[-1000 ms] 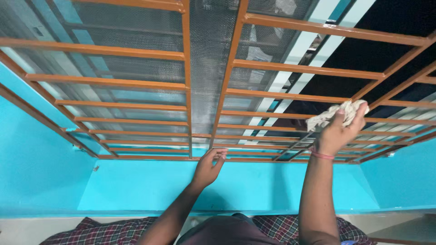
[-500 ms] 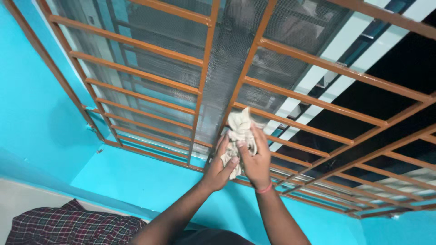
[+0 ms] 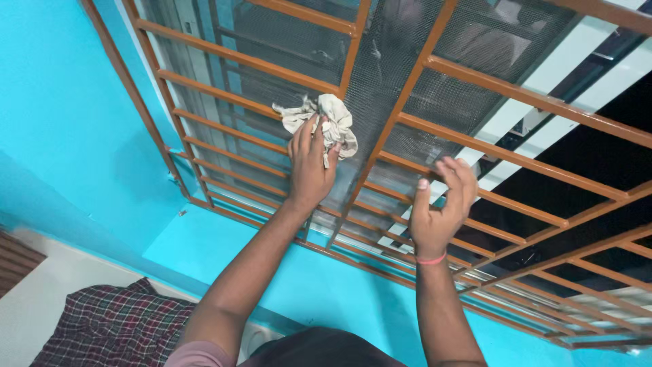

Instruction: The person wipes the horizontal and vertical bars of a metal window grill using a cloth, moving their hand along different sections of the frame.

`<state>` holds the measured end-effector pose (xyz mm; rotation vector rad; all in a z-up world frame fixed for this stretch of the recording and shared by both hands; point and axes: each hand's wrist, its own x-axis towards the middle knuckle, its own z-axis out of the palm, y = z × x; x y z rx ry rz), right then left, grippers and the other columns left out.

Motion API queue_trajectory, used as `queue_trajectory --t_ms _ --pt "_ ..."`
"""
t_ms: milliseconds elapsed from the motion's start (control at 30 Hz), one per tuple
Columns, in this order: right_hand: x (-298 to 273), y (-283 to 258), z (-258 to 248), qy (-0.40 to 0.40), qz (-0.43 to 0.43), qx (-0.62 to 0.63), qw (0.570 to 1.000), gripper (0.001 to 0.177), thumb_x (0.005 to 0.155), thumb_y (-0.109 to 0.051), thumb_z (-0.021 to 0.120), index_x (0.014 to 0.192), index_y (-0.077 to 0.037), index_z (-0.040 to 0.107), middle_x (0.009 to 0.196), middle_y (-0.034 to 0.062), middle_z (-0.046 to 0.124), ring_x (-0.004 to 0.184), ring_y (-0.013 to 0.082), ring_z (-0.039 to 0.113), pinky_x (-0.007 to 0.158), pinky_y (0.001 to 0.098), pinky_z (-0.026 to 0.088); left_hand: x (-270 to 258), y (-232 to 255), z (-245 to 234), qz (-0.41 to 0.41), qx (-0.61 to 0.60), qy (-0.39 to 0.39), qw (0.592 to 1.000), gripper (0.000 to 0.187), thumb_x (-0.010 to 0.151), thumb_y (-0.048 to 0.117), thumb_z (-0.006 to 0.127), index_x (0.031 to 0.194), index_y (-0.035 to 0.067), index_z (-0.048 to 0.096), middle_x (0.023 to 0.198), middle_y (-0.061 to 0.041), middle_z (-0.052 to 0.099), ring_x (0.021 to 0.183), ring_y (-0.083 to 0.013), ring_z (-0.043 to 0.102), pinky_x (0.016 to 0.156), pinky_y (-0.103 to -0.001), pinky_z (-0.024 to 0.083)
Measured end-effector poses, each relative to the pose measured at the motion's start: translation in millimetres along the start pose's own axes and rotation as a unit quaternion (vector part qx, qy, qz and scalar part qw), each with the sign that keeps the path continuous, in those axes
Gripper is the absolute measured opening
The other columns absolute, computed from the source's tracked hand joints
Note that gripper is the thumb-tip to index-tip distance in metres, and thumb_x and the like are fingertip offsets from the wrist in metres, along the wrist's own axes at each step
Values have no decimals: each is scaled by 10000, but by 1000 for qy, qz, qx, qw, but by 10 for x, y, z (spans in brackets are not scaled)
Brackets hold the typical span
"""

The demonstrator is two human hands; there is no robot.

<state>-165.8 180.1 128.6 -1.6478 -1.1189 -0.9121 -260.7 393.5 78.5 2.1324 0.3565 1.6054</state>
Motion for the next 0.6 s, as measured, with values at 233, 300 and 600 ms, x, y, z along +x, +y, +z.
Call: queue_trajectory --t_ms 233,300,600 --pt "80 445 105 3 -35 -179 983 176 1065 -212 660 1056 -36 667 1054 120 639 1106 329 550 1140 495 332 -133 -238 93 85 64 71 992 455 825 47 745 1255 149 632 1352 -104 520 1327 -340 456 1152 -512 324" --pt "17 506 160 0 -39 -192 981 189 1079 -213 638 961 -74 689 962 77 652 1011 287 555 1126 478 342 -146 -224 86 47 6 81 996 412 884 43 742 1261 114 591 1343 -117 496 1329 -344 444 1160 -508 353" --pt "-36 666 281 50 -69 -224 971 229 1049 -199 613 876 -71 691 835 80 574 920 281 498 1075 462 337 585 -210 279 142 106 86 980 498 974 279 721 1390 108 509 1626 -81 333 1484 -327 347 1286 -608 175"
